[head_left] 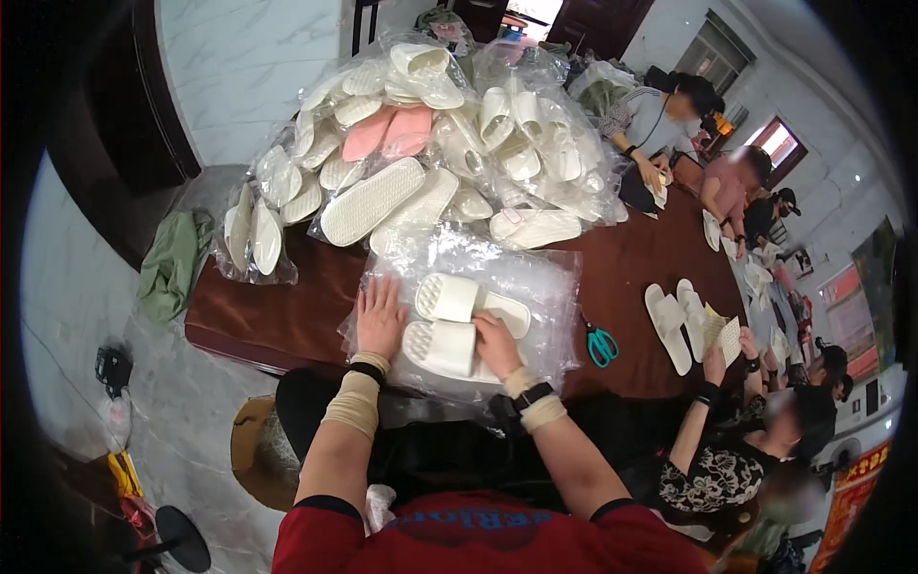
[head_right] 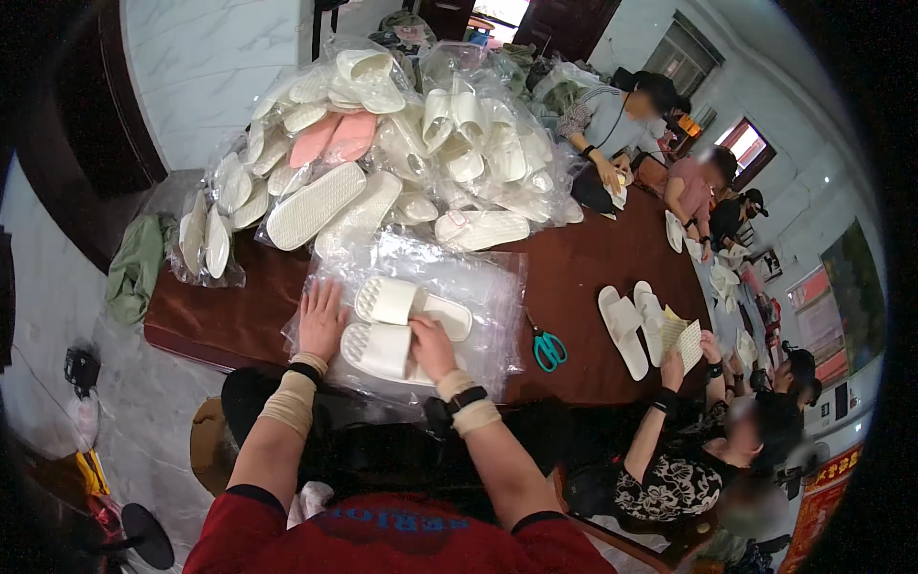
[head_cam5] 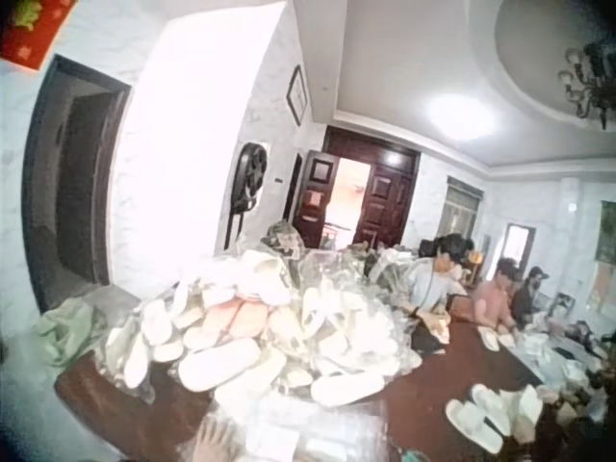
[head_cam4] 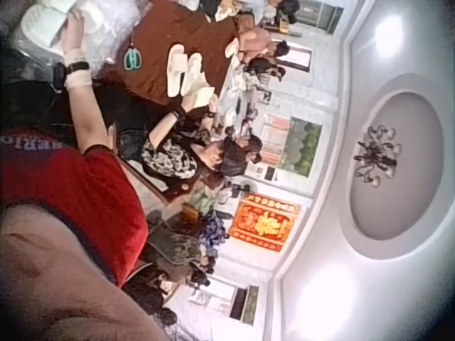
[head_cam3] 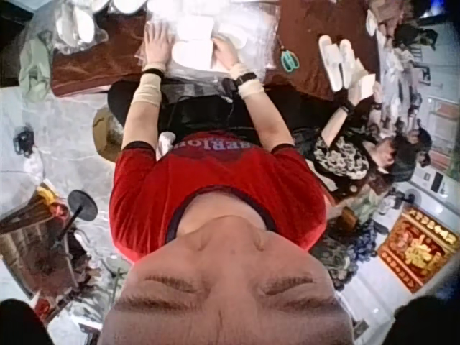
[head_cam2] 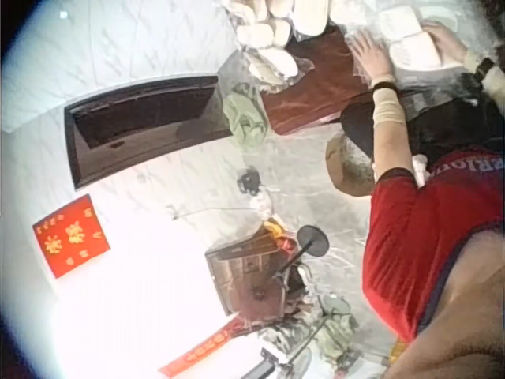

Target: Packing finished slippers into plastic bags.

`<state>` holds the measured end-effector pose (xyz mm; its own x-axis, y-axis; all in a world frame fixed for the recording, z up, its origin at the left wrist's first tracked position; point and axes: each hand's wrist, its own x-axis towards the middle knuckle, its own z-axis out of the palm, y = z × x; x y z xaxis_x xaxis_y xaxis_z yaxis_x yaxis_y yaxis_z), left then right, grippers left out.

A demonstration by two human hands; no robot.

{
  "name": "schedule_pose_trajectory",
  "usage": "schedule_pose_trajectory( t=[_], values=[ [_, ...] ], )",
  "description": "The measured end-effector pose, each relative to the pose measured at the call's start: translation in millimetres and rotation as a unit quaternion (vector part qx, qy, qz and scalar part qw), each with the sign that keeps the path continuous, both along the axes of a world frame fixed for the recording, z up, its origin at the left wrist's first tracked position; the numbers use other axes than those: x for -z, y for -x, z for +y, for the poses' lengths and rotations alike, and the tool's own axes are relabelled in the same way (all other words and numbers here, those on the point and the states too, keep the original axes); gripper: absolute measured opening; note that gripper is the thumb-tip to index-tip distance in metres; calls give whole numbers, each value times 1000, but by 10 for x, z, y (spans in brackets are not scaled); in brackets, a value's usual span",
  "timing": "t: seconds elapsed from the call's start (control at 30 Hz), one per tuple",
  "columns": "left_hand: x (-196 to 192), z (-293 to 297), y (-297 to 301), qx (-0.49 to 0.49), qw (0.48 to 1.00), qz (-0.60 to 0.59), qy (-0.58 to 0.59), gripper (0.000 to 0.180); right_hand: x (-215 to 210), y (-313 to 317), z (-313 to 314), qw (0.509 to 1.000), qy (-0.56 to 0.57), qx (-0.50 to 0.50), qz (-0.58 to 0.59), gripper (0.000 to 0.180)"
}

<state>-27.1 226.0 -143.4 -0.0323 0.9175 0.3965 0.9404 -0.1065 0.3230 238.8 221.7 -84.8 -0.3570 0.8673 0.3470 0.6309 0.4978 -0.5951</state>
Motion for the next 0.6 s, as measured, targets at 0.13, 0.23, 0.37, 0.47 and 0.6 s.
schedule_pose_trajectory(
  t=[0.13,0.23,0.37,0.47,0.6],
  values=[
    [90,-23,17,-10,1000,-14,3,56,-78,-533,-131,1000,0,-7,2,33],
    [139,-46,14,-4,999,-28,16,55,-456,-947,-305,998,26,-5,62,42],
    [164,21,153,24,995,-87,37,52,-511,-1652,-297,981,77,109,139,45],
    [108,86,307,69,987,-141,41,45,-137,-2335,-113,958,-1,251,-140,47],
    [-396,-22,11,98,994,-53,-6,28,257,-2744,-119,923,46,294,-246,53]
  ],
)
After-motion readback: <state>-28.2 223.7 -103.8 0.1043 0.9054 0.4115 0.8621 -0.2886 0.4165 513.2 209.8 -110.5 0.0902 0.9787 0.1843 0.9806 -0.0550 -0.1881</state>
